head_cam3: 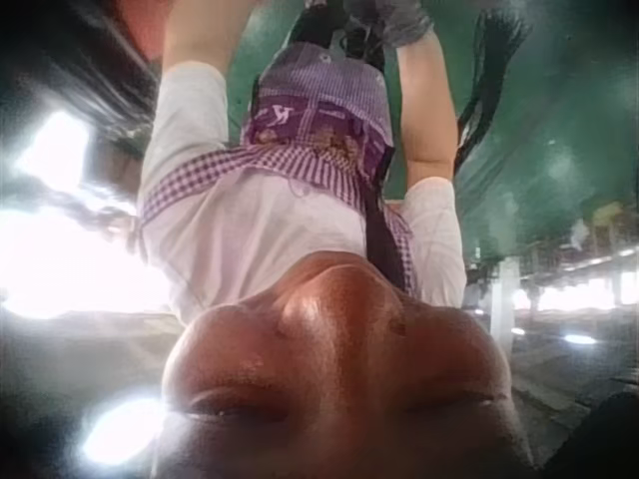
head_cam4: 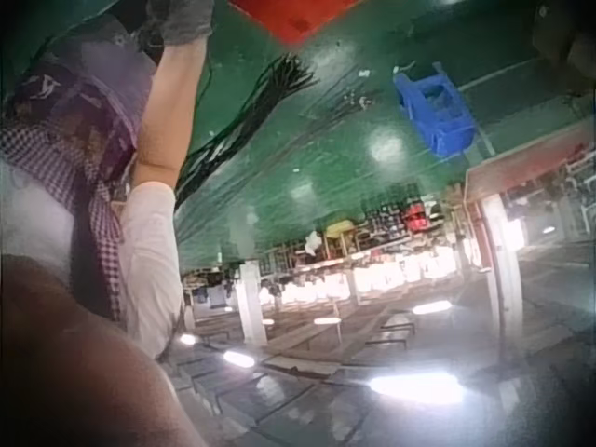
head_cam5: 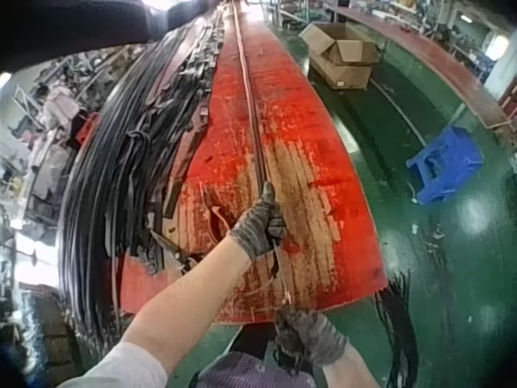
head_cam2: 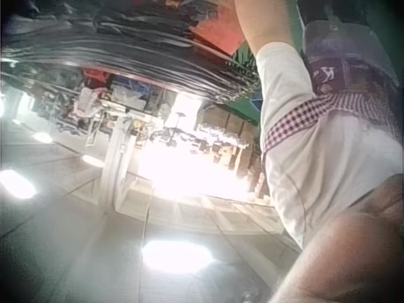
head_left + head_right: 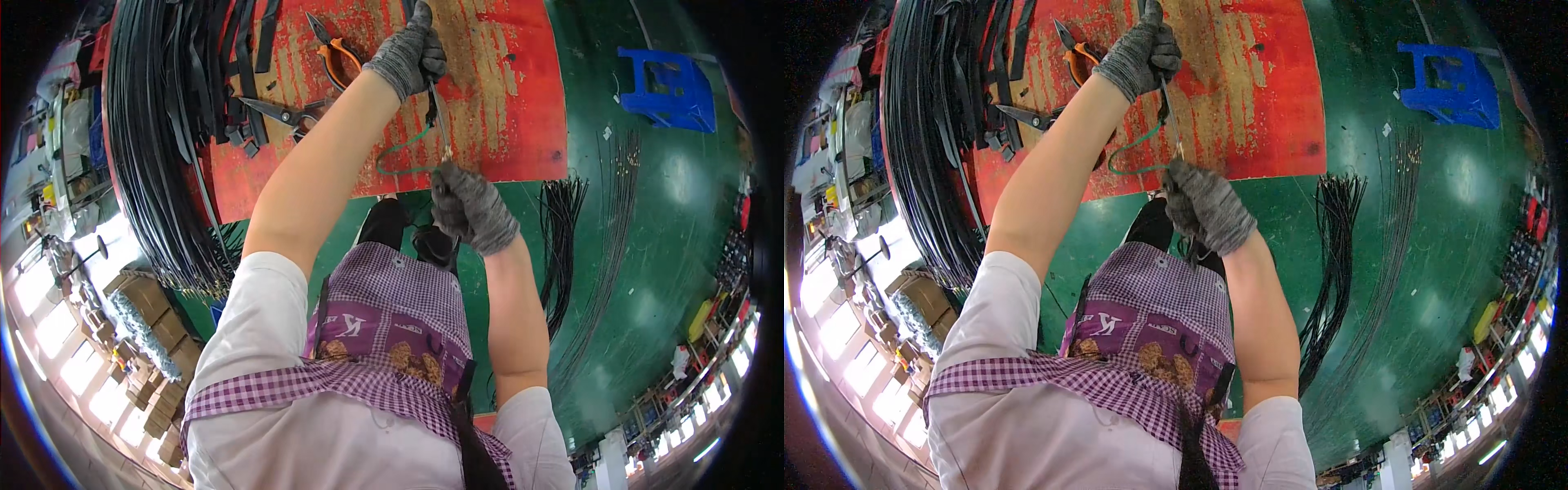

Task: The person strips the outer insulation from black cables using pliers and scissors on a red workbench. They repeatedly cut the sheath, peel it back, and trim the ends, then place the processed cables into a pile on the floor.

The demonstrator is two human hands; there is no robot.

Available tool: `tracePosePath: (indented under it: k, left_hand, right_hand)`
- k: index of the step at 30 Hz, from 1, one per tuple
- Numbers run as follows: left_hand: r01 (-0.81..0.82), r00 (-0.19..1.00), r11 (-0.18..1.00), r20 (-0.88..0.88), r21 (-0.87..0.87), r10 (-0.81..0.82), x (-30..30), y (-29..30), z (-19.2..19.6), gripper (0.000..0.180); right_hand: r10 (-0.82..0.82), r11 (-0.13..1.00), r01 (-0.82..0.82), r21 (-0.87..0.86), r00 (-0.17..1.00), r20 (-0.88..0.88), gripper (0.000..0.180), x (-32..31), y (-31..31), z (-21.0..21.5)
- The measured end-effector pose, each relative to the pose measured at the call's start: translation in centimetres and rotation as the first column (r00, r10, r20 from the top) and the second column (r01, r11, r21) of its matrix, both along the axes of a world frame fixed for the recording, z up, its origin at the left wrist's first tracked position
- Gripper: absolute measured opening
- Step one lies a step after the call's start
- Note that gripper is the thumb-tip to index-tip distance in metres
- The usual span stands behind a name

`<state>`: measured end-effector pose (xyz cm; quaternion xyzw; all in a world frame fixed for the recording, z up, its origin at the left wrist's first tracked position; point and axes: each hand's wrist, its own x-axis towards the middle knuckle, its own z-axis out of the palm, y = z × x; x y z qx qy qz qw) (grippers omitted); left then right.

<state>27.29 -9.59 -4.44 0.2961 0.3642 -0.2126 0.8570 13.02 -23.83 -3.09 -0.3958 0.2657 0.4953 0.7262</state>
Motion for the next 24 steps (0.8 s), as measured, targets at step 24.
tracePosePath:
  k: [24]
  left_hand:
    - [0.064,0.993,0.995,0.108,-0.075,-0.056,0.1,1.0,-5.5,0.04]
  right_hand:
    - [-0.043,0.986,0.042,0.164,0.999,0.004,0.025,7.1,3.5,-4.1]
